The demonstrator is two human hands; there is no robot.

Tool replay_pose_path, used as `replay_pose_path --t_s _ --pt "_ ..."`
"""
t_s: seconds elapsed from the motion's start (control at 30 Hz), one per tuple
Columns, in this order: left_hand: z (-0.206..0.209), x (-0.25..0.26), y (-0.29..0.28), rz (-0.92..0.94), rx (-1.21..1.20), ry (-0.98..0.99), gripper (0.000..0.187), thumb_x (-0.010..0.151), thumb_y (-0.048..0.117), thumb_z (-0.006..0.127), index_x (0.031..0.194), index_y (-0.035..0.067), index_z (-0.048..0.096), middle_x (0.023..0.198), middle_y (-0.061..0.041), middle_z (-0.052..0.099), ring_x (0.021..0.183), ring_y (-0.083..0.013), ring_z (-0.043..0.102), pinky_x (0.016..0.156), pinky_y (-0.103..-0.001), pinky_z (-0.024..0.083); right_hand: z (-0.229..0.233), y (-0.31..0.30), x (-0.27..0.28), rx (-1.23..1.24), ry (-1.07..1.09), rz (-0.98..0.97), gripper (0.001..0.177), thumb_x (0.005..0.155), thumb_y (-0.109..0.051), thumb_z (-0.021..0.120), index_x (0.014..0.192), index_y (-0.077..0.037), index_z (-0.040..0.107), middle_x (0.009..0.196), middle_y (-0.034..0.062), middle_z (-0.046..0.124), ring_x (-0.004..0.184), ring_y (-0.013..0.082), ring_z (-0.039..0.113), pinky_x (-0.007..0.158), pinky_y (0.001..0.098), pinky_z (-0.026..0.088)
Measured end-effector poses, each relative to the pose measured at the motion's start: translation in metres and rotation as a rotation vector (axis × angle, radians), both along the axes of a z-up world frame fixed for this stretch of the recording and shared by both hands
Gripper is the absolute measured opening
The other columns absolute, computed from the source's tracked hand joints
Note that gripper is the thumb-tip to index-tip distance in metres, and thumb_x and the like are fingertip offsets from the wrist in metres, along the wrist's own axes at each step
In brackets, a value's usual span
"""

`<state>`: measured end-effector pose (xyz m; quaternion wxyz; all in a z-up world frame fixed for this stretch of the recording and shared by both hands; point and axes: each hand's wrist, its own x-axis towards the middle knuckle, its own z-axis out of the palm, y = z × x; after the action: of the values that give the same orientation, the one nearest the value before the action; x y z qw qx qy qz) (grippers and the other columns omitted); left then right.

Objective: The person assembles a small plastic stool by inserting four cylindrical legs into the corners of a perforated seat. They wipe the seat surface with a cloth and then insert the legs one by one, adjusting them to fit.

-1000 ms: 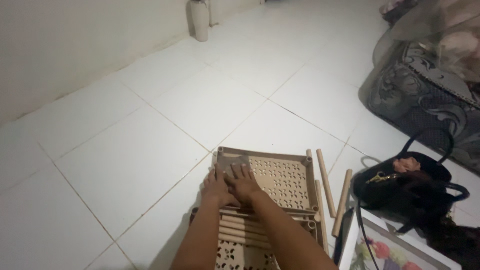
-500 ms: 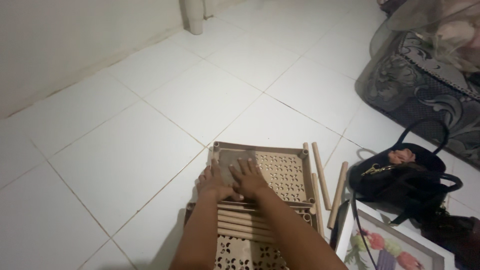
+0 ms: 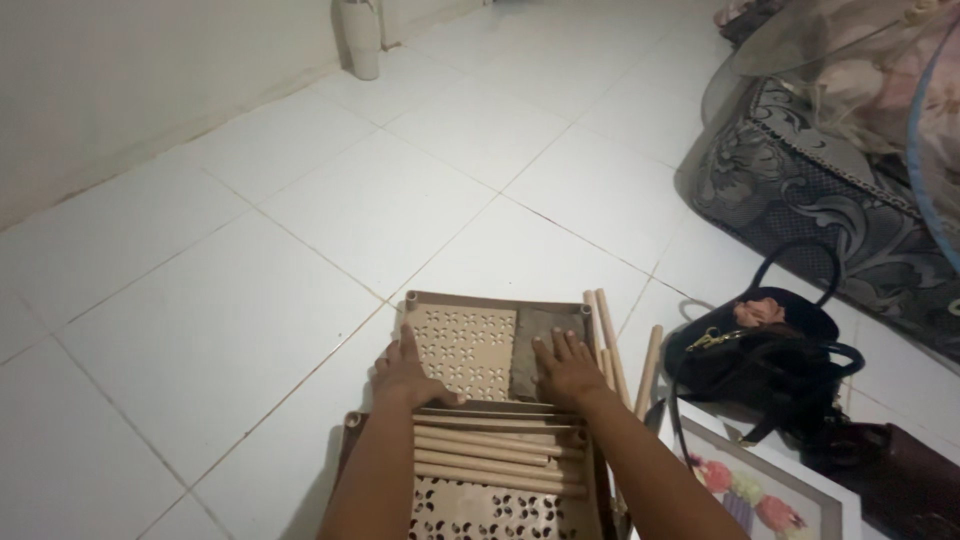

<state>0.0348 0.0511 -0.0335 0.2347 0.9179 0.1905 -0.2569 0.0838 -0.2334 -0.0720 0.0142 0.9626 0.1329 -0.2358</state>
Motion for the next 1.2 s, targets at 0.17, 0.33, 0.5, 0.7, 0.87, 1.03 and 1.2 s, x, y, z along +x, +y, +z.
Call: replay_pose_path --t_s 0.17,0.33,0.5,0.7,0.87,1.03,1.2 --pt "0.003 -0.002 0.000 0.017 -0.006 -0.025 0.169 0.047 0.051 0.102 0.164 0.017 -0.016 0.170 -0.016 0.014 0.155 -0.0365 0.018 0.126 -0.048 0.022 -0.016 -0.002 0.002 0.015 -0.051 0.030 0.079 0.101 -0.052 0.049 0.165 -0.027 0.009 0.172 0.0152 -0.001 0.158 0.0382 -0.001 0.128 0.0476 0.009" --pt "0.003 -0.005 0.002 0.032 -0.056 -0.061 0.170 0.045 0.046 0.103 0.164 0.017 -0.016 0.170 -0.012 0.015 0.154 -0.0369 0.021 0.126 -0.048 0.022 -0.019 -0.001 0.004 0.061 -0.049 -0.018 0.077 0.099 -0.055 0.051 0.163 -0.035 0.012 0.172 0.0127 -0.004 0.159 0.0359 -0.004 0.128 0.0498 0.006" --pt "0.007 -0.005 0.000 0.045 -0.074 -0.067 0.171 0.045 0.042 0.104 0.164 0.017 -0.016 0.170 -0.011 0.016 0.153 -0.0367 0.022 0.126 -0.049 0.021 -0.017 0.025 0.006 0.113 -0.057 0.053 0.080 0.098 -0.056 0.051 0.164 -0.034 0.012 0.173 0.0134 -0.005 0.158 0.0373 -0.006 0.126 0.0575 0.002" --pt "0.012 -0.004 -0.001 0.036 -0.054 -0.016 0.169 0.049 0.046 0.103 0.163 0.019 -0.017 0.169 -0.013 0.016 0.154 -0.0376 0.019 0.126 -0.051 0.019 -0.009 0.106 0.008 0.117 0.075 0.124 0.091 0.093 -0.053 0.058 0.165 -0.033 0.007 0.172 0.0119 -0.010 0.159 0.0337 -0.010 0.126 0.0551 -0.003" --pt "0.005 0.000 0.003 0.039 -0.078 -0.004 0.169 0.051 0.042 0.102 0.164 0.021 -0.022 0.169 -0.013 0.018 0.154 -0.0378 0.022 0.125 -0.051 0.021 -0.024 0.162 0.010 0.239 0.034 0.207 0.083 0.093 -0.052 0.057 0.164 -0.033 0.017 0.173 0.0114 -0.004 0.159 0.0363 -0.005 0.126 0.0569 0.002" --pt "-0.010 0.003 0.004 0.006 -0.018 0.004 0.168 0.053 0.047 0.101 0.162 0.021 -0.023 0.170 -0.012 0.011 0.155 -0.0370 0.017 0.124 -0.053 0.021 -0.043 0.166 0.021 0.308 -0.014 0.307 0.082 0.091 -0.047 0.063 0.163 -0.034 0.027 0.173 0.0143 0.005 0.159 0.0403 0.002 0.125 0.0561 0.009" --pt "-0.006 0.003 0.004 0.027 -0.021 -0.007 0.167 0.053 0.046 0.101 0.163 0.021 -0.022 0.171 -0.011 0.012 0.155 -0.0357 0.018 0.125 -0.052 0.021 -0.038 0.167 0.016 0.303 -0.011 0.268 0.085 0.088 -0.049 0.066 0.162 -0.034 0.026 0.173 0.0122 0.003 0.159 0.0366 0.000 0.126 0.0530 0.005"
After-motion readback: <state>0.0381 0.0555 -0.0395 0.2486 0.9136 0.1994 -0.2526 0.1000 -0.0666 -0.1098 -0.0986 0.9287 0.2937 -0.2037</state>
